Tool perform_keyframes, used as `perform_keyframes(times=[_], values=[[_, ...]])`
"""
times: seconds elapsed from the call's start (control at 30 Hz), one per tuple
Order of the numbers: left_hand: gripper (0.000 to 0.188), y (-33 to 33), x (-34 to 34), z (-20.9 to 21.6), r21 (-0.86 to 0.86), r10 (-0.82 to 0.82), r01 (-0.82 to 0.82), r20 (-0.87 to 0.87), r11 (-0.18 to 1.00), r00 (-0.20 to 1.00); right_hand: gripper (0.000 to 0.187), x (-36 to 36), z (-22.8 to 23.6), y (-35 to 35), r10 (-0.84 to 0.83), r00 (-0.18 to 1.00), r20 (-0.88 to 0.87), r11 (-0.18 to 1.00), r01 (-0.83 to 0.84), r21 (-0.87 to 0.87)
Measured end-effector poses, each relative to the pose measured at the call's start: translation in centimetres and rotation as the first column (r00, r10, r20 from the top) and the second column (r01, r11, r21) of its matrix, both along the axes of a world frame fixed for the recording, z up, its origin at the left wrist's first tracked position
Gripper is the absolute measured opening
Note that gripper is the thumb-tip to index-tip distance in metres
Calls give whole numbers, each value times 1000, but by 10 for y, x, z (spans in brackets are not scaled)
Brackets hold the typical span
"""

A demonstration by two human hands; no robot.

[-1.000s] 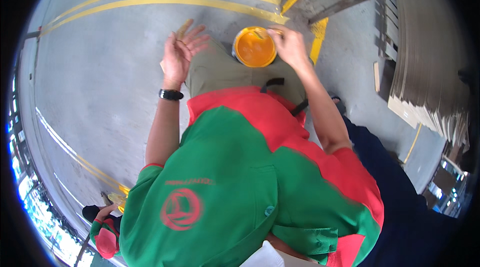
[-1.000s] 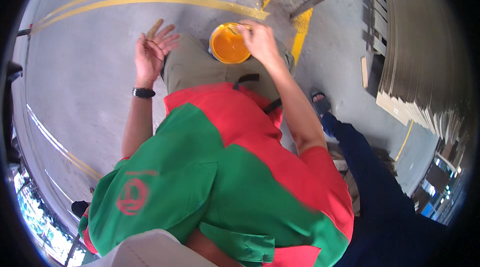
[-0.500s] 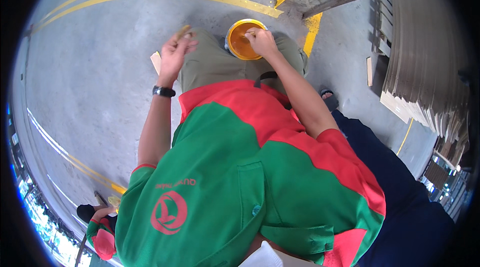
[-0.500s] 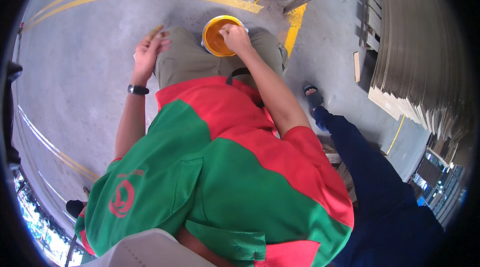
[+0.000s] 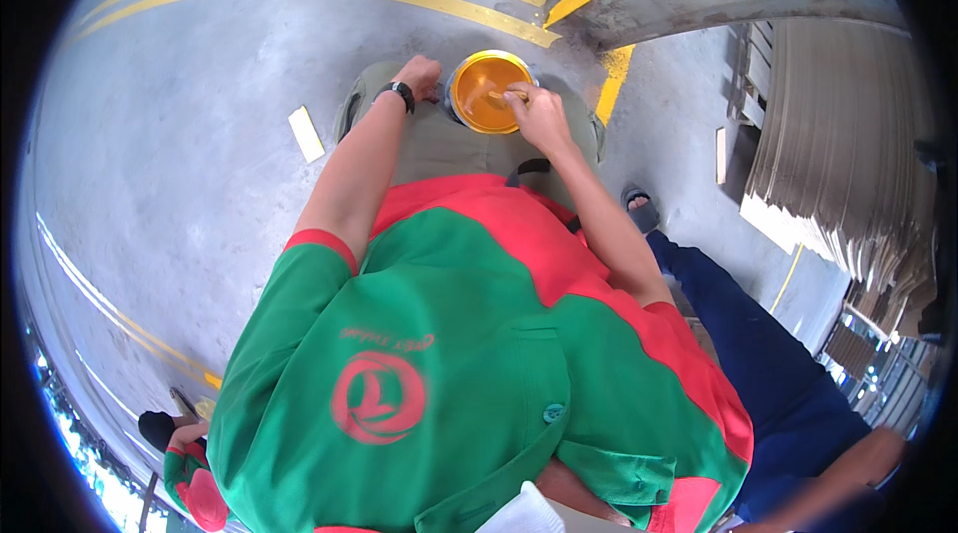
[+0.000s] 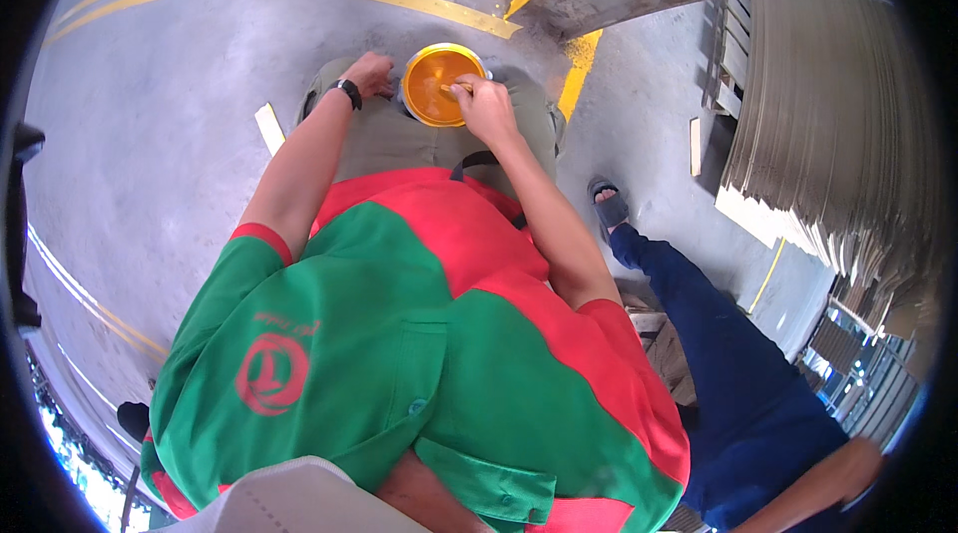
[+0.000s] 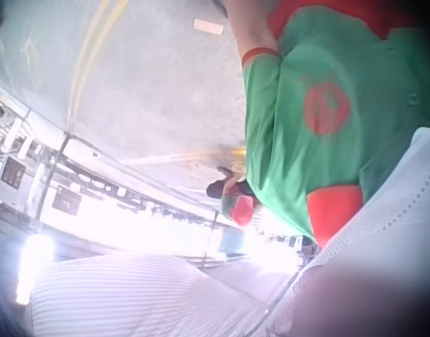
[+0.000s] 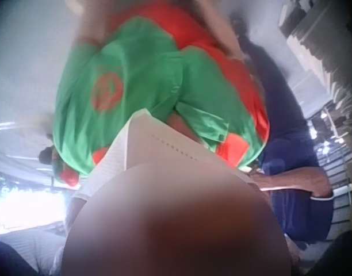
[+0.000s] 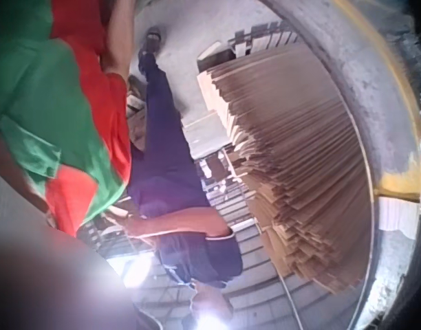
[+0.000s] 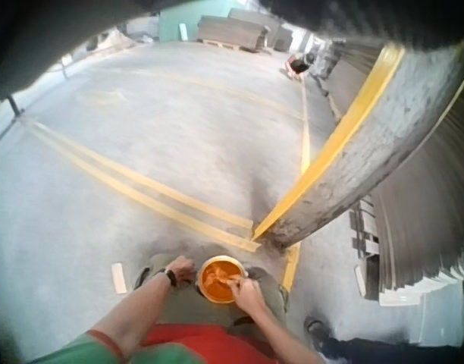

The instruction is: The person kneels and paints the base of a concrete pillar yellow using a paintbrush and a small paint can. They repeatedly dip the brush into the paint and apply it along the pillar's edge, occasionally using a small piece of cardboard to shield adjacent surfaces.

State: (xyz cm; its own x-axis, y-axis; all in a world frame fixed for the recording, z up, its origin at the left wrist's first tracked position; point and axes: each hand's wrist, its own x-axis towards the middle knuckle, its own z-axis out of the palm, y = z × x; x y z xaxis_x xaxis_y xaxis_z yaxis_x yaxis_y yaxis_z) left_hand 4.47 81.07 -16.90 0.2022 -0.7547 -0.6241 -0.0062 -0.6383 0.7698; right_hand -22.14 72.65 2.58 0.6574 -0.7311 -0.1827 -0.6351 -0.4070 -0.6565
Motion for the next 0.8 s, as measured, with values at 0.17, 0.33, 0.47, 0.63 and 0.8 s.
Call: perform_keyframes(times=[0.17, 0.33, 0.47, 0.63, 0.8], values=[[16, 5, -18, 53, 123, -40, 40, -5, 992, 999, 26, 8, -9, -3, 21, 995, 101, 1000, -22, 10], [15, -8, -23, 98, 274, 6, 16, -77, 962, 997, 26, 5, -9, -5, -2, 998, 59, 1000, 2, 3], [17, -10, -25, 103, 319, 182, -110, -206, 941, 961, 26, 1, -9, -8, -60, 998, 8, 998, 60, 10], [24, -5, -31, 97, 317, 351, -266, -254, 910, 901, 27, -3, -15, -13, -90, 994, 63, 996, 91, -18], [29, -4, -42, 85, 179, 375, -346, -163, 921, 913, 30, 9, -23, -18, -43, 999, 28, 999, 43, -12]])
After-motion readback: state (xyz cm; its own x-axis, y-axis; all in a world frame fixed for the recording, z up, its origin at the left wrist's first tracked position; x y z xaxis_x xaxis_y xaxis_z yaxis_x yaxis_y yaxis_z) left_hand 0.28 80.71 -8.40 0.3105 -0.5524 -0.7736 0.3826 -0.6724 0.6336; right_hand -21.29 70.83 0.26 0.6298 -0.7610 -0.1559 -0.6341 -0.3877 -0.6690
